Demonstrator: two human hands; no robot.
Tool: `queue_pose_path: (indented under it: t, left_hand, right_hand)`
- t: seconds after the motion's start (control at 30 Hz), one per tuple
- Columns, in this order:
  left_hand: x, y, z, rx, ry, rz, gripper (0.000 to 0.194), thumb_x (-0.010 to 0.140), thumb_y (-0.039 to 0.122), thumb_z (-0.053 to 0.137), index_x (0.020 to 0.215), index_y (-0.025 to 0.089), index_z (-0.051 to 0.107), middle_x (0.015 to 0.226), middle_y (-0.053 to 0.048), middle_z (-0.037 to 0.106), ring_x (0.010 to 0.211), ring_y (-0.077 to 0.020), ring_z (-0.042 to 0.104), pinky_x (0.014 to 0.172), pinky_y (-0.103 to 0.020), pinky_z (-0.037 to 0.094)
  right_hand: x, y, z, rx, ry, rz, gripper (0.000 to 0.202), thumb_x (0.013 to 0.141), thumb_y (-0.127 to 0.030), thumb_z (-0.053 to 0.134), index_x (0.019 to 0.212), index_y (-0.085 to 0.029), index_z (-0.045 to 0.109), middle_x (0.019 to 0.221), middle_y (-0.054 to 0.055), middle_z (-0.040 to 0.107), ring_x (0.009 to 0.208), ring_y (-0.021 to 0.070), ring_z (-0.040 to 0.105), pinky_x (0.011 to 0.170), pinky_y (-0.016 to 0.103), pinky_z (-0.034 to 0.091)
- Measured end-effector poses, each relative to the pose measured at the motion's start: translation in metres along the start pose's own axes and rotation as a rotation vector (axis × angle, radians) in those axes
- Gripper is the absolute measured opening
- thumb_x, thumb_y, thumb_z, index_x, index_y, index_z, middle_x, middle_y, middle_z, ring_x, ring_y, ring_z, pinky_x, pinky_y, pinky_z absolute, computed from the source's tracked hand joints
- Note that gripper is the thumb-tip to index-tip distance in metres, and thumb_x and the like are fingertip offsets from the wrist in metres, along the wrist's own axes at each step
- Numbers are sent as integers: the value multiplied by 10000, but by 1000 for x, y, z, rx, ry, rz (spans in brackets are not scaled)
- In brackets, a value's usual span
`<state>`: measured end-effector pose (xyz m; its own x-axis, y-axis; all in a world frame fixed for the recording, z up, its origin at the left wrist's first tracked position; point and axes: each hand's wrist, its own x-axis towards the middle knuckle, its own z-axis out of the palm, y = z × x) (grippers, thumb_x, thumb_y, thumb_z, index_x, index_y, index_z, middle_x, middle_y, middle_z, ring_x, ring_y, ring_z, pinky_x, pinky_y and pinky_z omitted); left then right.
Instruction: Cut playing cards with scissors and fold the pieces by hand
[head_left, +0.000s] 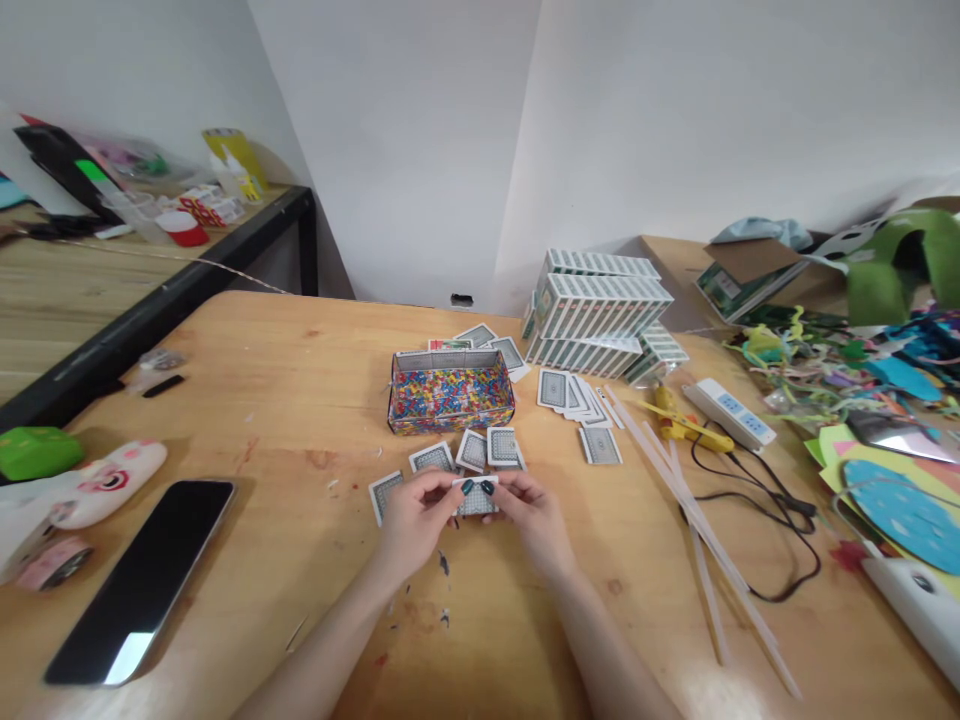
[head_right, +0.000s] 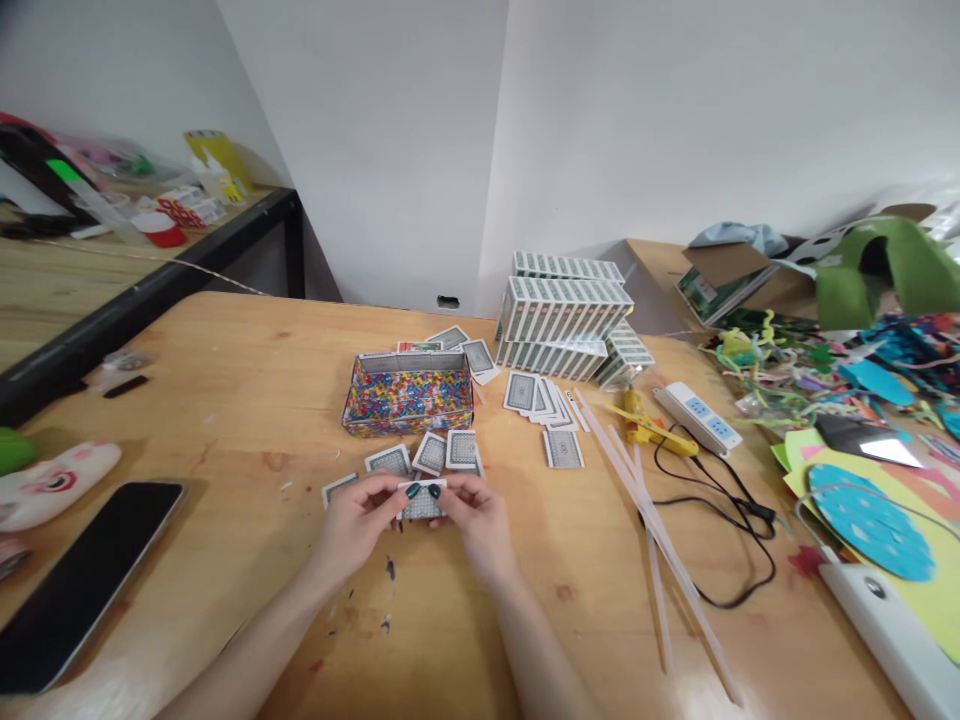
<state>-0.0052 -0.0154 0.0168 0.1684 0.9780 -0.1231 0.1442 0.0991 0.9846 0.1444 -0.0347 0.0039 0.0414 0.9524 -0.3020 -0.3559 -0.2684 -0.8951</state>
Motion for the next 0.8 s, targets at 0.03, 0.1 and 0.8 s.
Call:
queue_pose_path:
  t: [0.03, 0.1, 0.8]
  left_hand:
    - [0, 0, 0, 1, 2, 5, 160, 720, 286, 578, 735, 159, 675, 659, -5, 553, 533, -101, 496, 448, -186, 440]
    - [0, -2, -1, 4, 5, 10, 170, 717, 289, 581, 750, 158, 686, 665, -9, 564, 529, -101, 495, 454, -192, 435]
    - [0, 0, -4, 88, -9, 93, 173, 732, 258, 572, 777, 164, 710, 699, -35, 598, 579, -120, 508, 488, -198, 399]
  right_hand:
    - [0, 0, 0, 1, 3, -2, 226, 609, -361, 731, 727, -179, 667, 633, 1, 636, 554, 142, 547, 512, 273, 481]
    - [-1, 0, 0, -3, 9, -5, 212, 614, -357, 728, 708, -177, 669, 627, 1, 637, 550, 138, 540, 516, 273, 480]
    - [-4, -5, 2, -114, 58, -38, 226, 628, -392, 709, 618, -174, 652, 518, -17, 574, 473, 117, 476, 491, 246, 382]
